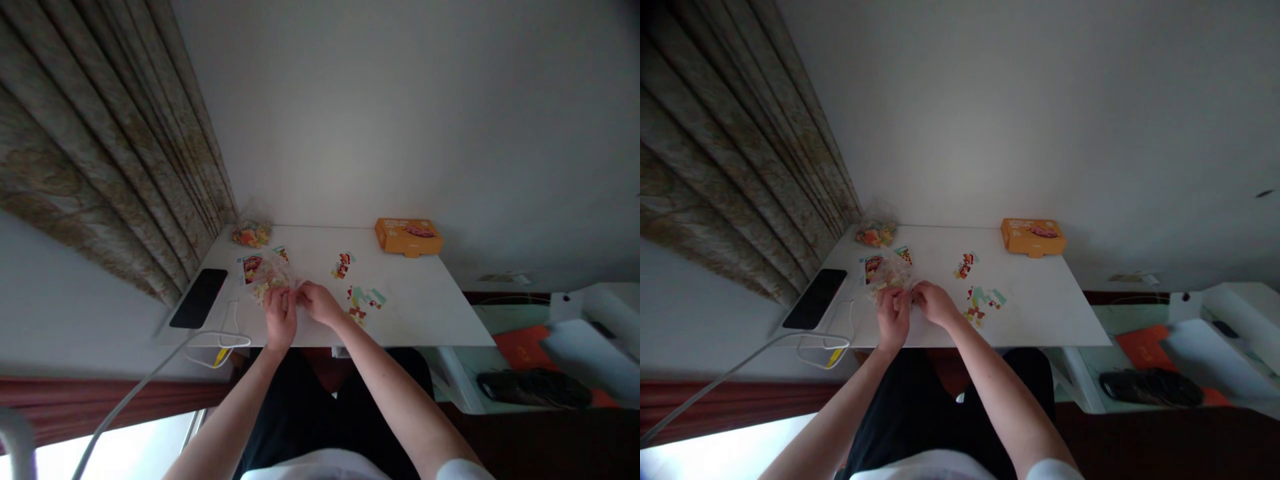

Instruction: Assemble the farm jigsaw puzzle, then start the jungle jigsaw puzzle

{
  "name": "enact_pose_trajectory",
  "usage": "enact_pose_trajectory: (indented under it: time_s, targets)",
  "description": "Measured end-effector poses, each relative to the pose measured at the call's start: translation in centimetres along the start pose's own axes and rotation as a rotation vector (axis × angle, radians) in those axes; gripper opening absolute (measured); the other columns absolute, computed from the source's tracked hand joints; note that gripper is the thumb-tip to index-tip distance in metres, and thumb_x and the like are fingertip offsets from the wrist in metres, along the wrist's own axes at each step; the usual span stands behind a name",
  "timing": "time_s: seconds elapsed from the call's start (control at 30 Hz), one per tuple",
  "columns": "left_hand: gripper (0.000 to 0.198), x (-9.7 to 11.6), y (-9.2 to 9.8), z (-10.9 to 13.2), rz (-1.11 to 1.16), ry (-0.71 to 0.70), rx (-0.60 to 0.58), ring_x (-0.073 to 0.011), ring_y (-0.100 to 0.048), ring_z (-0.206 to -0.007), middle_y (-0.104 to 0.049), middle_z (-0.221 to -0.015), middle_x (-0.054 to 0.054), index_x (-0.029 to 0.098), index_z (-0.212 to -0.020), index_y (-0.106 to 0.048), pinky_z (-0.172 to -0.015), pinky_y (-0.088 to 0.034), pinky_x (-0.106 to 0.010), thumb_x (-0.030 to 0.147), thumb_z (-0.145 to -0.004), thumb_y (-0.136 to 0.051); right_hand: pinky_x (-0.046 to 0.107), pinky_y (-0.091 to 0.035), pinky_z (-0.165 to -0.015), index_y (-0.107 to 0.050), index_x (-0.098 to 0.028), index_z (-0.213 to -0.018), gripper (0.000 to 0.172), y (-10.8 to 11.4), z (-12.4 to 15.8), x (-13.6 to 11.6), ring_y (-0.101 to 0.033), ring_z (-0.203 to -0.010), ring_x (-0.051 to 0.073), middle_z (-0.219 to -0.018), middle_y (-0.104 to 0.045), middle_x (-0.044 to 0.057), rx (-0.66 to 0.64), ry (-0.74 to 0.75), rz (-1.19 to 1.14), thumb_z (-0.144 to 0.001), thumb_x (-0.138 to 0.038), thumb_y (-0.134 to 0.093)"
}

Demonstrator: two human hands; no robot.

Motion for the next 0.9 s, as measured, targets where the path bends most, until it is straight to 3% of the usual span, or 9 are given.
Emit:
enact_pose_trajectory:
  time_s: [0.07, 0.13, 0.2, 0.27, 0.33, 0.4, 0.53, 0.7, 0.9]
  targets:
    - [0.012, 0.9, 0.2, 0.5, -0.070, -0.071, 0.024, -0.0250, -0.059, -0.103, -0.061, -0.104, -0.011, 0.020, -0.105, -0.060, -0.094, -0.049, -0.044, 0.028, -0.097, -0.055, 0.032, -0.046, -0.097, -0.076, -0.024, -0.104, 0.028, 2.3, 2.1, 1.4, -0.067, -0.104, 0.020, -0.109, -0.075, 0.005, 0.028, -0.004, 0.149, -0.097, -0.017, -0.050]
    - [0.015, 2.2, 0.0, 1.2, -0.112, -0.205, -0.021, -0.0260, -0.060, -0.104, -0.061, -0.106, -0.012, 0.021, -0.109, -0.061, -0.095, -0.048, -0.045, 0.023, -0.095, -0.057, 0.036, -0.043, -0.101, -0.076, -0.022, -0.108, 0.024, 4.9, 4.2, 2.8, -0.065, -0.108, 0.023, -0.112, -0.074, 0.009, 0.139, -0.106, 0.358, -0.099, -0.027, -0.055]
    - [0.016, 3.9, -1.0, 1.8, -0.088, -0.361, -0.160, -0.0252, -0.061, -0.101, -0.062, -0.105, -0.011, 0.022, -0.108, -0.062, -0.091, -0.049, -0.042, 0.018, -0.093, -0.057, 0.043, -0.041, -0.101, -0.074, -0.019, -0.114, 0.031, 7.3, 6.1, 4.0, -0.060, -0.115, 0.029, -0.118, -0.071, 0.014, 0.265, -0.264, 0.564, -0.096, -0.041, -0.062]
    - [0.021, 5.6, -3.1, 2.0, -0.033, -0.440, -0.344, -0.0249, -0.062, -0.101, -0.063, -0.105, -0.010, 0.024, -0.109, -0.062, -0.089, -0.051, -0.041, 0.013, -0.092, -0.054, 0.046, -0.040, -0.097, -0.074, -0.017, -0.113, 0.042, 8.8, 7.5, 4.6, -0.058, -0.115, 0.034, -0.120, -0.068, 0.018, 0.307, -0.401, 0.703, -0.094, -0.052, -0.062]
    - [0.028, 6.8, -6.1, 1.5, -0.031, -0.374, -0.490, -0.0266, -0.061, -0.108, -0.063, -0.113, -0.011, 0.024, -0.113, -0.061, -0.093, -0.051, -0.044, 0.010, -0.090, -0.053, 0.047, -0.040, -0.094, -0.075, -0.017, -0.110, 0.044, 9.3, 8.2, 4.8, -0.058, -0.113, 0.035, -0.119, -0.066, 0.020, 0.280, -0.470, 0.757, -0.094, -0.055, -0.060]
    - [0.038, 7.3, -9.6, 0.4, -0.081, -0.214, -0.551, -0.0282, -0.058, -0.120, -0.060, -0.126, -0.014, 0.023, -0.120, -0.059, -0.101, -0.049, -0.047, 0.006, -0.087, -0.052, 0.046, -0.040, -0.092, -0.075, -0.018, -0.109, 0.040, 9.1, 8.3, 4.9, -0.058, -0.111, 0.034, -0.116, -0.066, 0.019, 0.240, -0.494, 0.752, -0.094, -0.053, -0.061]
    - [0.042, 6.7, -15.1, -2.4, -0.335, 0.065, -0.679, -0.0320, -0.050, -0.134, -0.052, -0.143, -0.020, 0.018, -0.133, -0.052, -0.110, -0.041, -0.048, 0.016, -0.091, -0.056, 0.044, -0.042, -0.091, -0.072, -0.020, -0.113, 0.036, 8.7, 7.4, 5.7, -0.058, -0.114, 0.032, -0.119, -0.064, 0.015, 0.237, -0.569, 0.642, -0.088, -0.046, -0.069]
    - [0.033, 5.5, -17.2, -4.5, -0.512, 0.155, -0.811, -0.0339, -0.054, -0.126, -0.060, -0.130, -0.021, 0.015, -0.127, -0.055, -0.103, -0.043, -0.046, 0.027, -0.097, -0.052, 0.042, -0.044, -0.089, -0.069, -0.020, -0.113, 0.046, 9.4, 5.5, 7.1, -0.057, -0.119, 0.033, -0.124, -0.064, 0.015, 0.202, -0.679, 0.478, -0.073, -0.036, -0.082]
    - [0.044, 3.6, -18.0, -5.4, -0.382, 0.351, -0.826, -0.0295, -0.063, -0.114, -0.064, -0.124, -0.018, 0.020, -0.129, -0.053, -0.091, -0.048, -0.039, 0.017, -0.086, -0.064, 0.038, -0.043, -0.088, -0.063, -0.023, -0.116, 0.044, 9.5, 4.6, 7.8, -0.064, -0.106, 0.027, -0.103, -0.072, 0.007, 0.239, -0.619, 0.368, -0.074, -0.020, -0.074]
Point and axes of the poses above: each hand's wrist, its own z-axis away from the middle knuckle, its own y-axis out of the back of the hand, x = y × z, the point moved 1 cm from there along -z, towards the middle knuckle
